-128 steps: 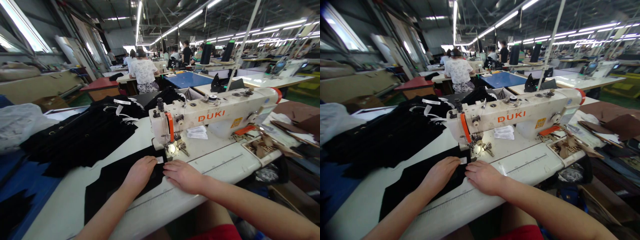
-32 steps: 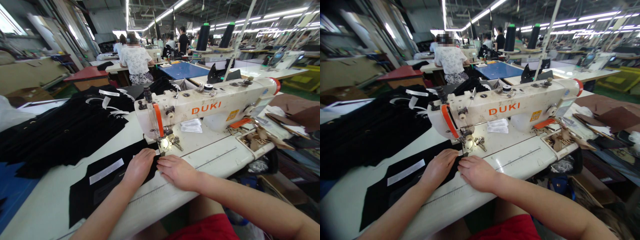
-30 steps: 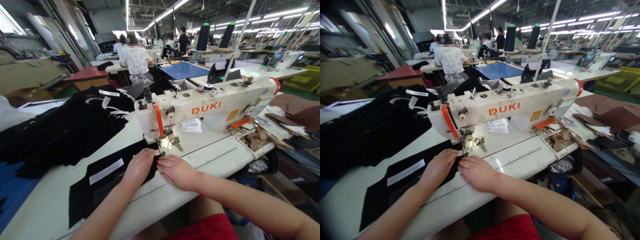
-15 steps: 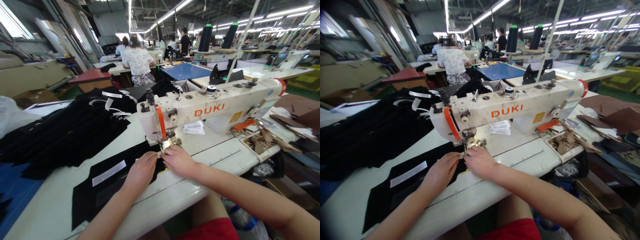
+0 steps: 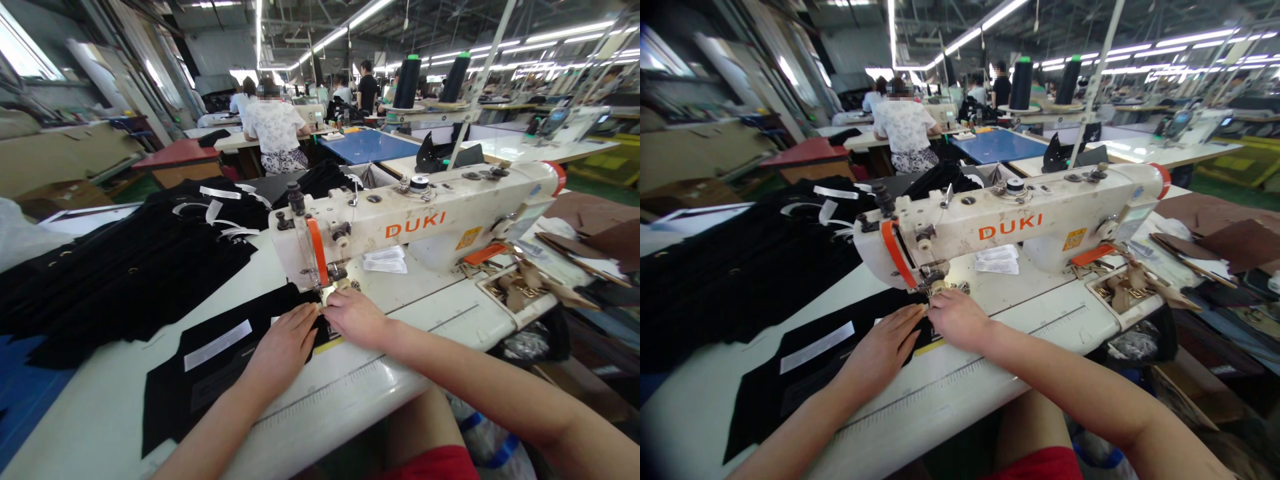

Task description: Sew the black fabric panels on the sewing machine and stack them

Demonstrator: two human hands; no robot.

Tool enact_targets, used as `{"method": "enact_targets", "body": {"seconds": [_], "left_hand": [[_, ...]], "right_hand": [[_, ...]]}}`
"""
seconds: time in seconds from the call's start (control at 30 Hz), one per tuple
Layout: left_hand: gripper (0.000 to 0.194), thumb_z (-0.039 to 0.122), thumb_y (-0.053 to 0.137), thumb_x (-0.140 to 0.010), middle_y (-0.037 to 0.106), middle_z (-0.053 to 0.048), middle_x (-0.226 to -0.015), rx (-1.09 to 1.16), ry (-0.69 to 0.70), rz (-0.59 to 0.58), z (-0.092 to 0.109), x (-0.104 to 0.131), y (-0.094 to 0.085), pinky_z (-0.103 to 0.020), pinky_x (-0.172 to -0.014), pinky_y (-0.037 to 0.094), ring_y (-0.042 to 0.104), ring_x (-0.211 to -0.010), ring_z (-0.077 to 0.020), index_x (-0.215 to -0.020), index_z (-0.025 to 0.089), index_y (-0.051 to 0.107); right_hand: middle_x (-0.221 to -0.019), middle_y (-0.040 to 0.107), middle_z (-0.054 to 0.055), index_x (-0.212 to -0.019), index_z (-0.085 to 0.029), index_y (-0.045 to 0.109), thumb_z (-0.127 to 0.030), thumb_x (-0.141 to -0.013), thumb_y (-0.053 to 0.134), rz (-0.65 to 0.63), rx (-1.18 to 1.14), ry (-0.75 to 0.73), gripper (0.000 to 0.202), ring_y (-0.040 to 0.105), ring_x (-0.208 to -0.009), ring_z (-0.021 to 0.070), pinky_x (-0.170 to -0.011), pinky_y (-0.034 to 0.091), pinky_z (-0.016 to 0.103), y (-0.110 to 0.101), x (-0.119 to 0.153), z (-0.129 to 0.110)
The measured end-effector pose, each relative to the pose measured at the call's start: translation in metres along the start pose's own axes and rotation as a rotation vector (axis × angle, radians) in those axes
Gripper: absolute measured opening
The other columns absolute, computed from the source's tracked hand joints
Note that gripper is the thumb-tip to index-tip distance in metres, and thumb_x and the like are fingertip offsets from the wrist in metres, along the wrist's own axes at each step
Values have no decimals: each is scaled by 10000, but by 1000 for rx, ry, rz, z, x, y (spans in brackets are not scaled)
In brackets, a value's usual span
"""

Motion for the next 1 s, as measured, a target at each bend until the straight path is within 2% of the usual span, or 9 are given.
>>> {"method": "enact_targets", "body": {"seconds": [0.33, 0.6, 1.0], "left_hand": [[397, 266, 382, -952, 631, -134, -1278, 19, 22, 21, -1, -9, 0, -427, -1030, 475, 575, -1200, -240, -1245, 110, 599], [413, 268, 369, -951, 630, -151, -1274, 11, 27, 19, -4, -14, 3, -450, -1013, 487, 583, -1184, -252, -1245, 91, 597], [400, 256, 378, -949, 619, -146, -1291, 26, 42, 13, -3, -13, -1, -443, -1015, 485, 576, -1197, -245, -1253, 110, 591]], "right_hand": [[-817, 626, 71, -816, -131, 666, -167, -932, 494, -20, -16, 62, 210, 536, -800, 195, -776, 411, 323, 0, -1, 10], [-870, 636, 94, -920, -119, 672, -169, -963, 430, -44, -55, 100, 250, 531, -844, 201, -787, 399, 330, 2, -3, 14], [-839, 642, 82, -837, -128, 682, -158, -917, 522, -31, -40, 101, 182, 536, -827, 202, -782, 415, 322, 1, -1, 10]]}}
Point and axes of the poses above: each hand's wrist, its own x-axis away from the middle knuckle, its own y-axis out of the palm, z = x × y, the point moved 10 cm from there along -x, towards the middle knuckle
